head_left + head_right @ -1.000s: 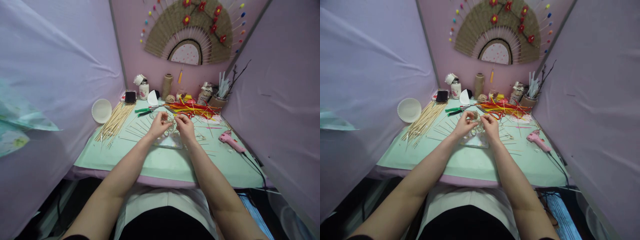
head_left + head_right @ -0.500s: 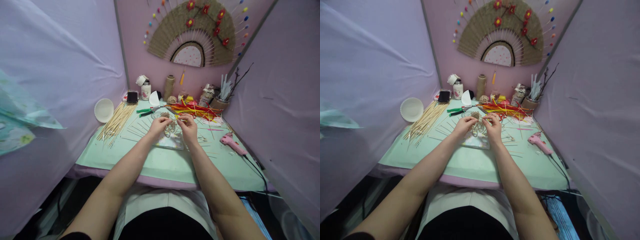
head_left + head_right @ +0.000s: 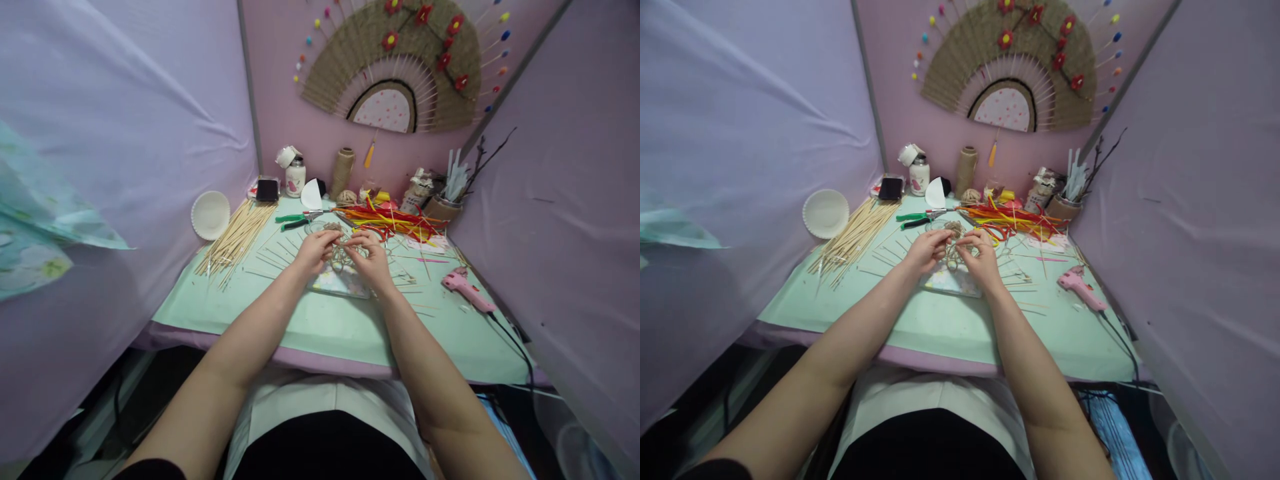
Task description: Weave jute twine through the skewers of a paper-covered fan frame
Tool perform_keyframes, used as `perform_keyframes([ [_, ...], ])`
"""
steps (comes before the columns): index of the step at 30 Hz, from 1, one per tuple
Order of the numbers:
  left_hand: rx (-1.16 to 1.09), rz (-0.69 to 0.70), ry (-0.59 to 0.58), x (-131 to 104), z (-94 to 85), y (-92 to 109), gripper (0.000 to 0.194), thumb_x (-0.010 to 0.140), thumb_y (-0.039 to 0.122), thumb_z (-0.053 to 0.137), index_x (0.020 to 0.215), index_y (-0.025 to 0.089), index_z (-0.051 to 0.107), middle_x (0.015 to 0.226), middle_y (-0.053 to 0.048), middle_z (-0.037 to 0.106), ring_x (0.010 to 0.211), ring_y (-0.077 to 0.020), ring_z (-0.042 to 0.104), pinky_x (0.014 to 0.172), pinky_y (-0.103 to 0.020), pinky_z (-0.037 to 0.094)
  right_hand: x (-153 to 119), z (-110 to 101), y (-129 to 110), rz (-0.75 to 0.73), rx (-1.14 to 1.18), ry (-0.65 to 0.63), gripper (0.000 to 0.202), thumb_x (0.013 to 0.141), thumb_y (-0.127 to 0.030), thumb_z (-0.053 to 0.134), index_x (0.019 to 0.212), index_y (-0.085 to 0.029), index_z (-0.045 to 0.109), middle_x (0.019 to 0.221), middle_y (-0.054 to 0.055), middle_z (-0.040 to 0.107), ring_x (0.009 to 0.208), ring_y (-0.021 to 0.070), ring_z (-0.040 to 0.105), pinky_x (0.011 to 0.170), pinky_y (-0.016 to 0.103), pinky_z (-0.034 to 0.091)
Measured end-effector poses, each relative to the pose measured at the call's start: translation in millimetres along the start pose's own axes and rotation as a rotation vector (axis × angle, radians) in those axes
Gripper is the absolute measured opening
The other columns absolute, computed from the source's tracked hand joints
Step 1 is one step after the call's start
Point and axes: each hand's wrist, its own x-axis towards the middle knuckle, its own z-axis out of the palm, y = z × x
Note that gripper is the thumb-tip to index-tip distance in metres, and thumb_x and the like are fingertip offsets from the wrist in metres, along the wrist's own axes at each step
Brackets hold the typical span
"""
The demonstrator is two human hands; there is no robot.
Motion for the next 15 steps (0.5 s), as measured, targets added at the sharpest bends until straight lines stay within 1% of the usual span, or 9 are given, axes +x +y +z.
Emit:
perform_keyframes([
  [3, -0.073, -0.060, -0.039, 1, -1.5, 3, 0.013, 0.072, 0.021, 0.072, 0.076, 0.010, 0.065, 0.060, 0.003, 0.054, 0.037, 0.0029, 0.024, 0.035, -0.014, 0.013, 1, 1, 0, 0.090, 0.127, -0.052, 0.013, 0.080, -0.035, 0.066, 0.079, -0.022, 0.070, 0.093, 0.005, 0.064, 0.096, 0.0212, 0.059, 0.091, 0.039, 0.045],
  [5, -0.109, -0.108, -0.056, 2, -2.9, 5, 0.014, 0.072, 0.021, 0.073, 0.077, 0.011, 0.064, 0.060, 0.004, 0.053, 0.037, 0.0030, 0.025, 0.034, -0.013, 0.014, 2, 2, 0, 0.145, 0.192, -0.072, 0.017, 0.081, -0.039, 0.066, 0.079, -0.022, 0.070, 0.091, 0.005, 0.067, 0.094, 0.0204, 0.060, 0.090, 0.038, 0.046],
  [8, -0.136, -0.166, -0.130, 1, -4.0, 6, 0.014, 0.073, 0.021, 0.073, 0.080, 0.012, 0.064, 0.062, 0.003, 0.056, 0.037, 0.0026, 0.027, 0.034, -0.012, 0.016, 1, 3, 3, 0.242, 0.266, -0.097, 0.022, 0.079, -0.043, 0.067, 0.081, -0.022, 0.070, 0.092, 0.005, 0.069, 0.093, 0.0205, 0.062, 0.090, 0.037, 0.047],
  [10, -0.109, -0.180, -0.204, -2, -3.3, 6, 0.015, 0.073, 0.021, 0.074, 0.082, 0.012, 0.065, 0.066, 0.001, 0.060, 0.040, 0.0017, 0.035, 0.034, -0.012, 0.020, 2, 3, 6, 0.301, 0.328, -0.096, 0.024, 0.077, -0.045, 0.069, 0.081, -0.021, 0.071, 0.091, 0.004, 0.070, 0.092, 0.0202, 0.062, 0.089, 0.037, 0.048],
  [12, -0.026, -0.178, -0.269, -5, -1.5, 4, 0.018, 0.072, 0.022, 0.076, 0.082, 0.011, 0.066, 0.071, -0.003, 0.066, 0.047, -0.0013, 0.048, 0.038, -0.012, 0.027, 2, 2, 9, 0.339, 0.386, -0.081, 0.023, 0.076, -0.044, 0.068, 0.079, -0.021, 0.070, 0.088, 0.003, 0.069, 0.089, 0.0191, 0.062, 0.087, 0.035, 0.048],
  [14, 0.087, -0.155, -0.294, -7, 0.4, 1, 0.022, 0.071, 0.025, 0.078, 0.083, 0.009, 0.067, 0.077, -0.008, 0.070, 0.055, -0.0059, 0.059, 0.043, -0.014, 0.035, 3, 1, 12, 0.372, 0.420, -0.055, 0.022, 0.076, -0.042, 0.067, 0.080, -0.020, 0.070, 0.087, 0.003, 0.068, 0.085, 0.0176, 0.061, 0.083, 0.034, 0.048],
  [15, 0.138, -0.132, -0.286, -7, 1.1, 0, 0.025, 0.070, 0.027, 0.079, 0.083, 0.009, 0.068, 0.079, -0.009, 0.071, 0.059, -0.0079, 0.062, 0.045, -0.015, 0.038, 3, 1, 15, 0.393, 0.422, -0.036, 0.022, 0.076, -0.040, 0.066, 0.084, -0.020, 0.070, 0.089, 0.003, 0.067, 0.084, 0.0171, 0.060, 0.082, 0.033, 0.048],
])
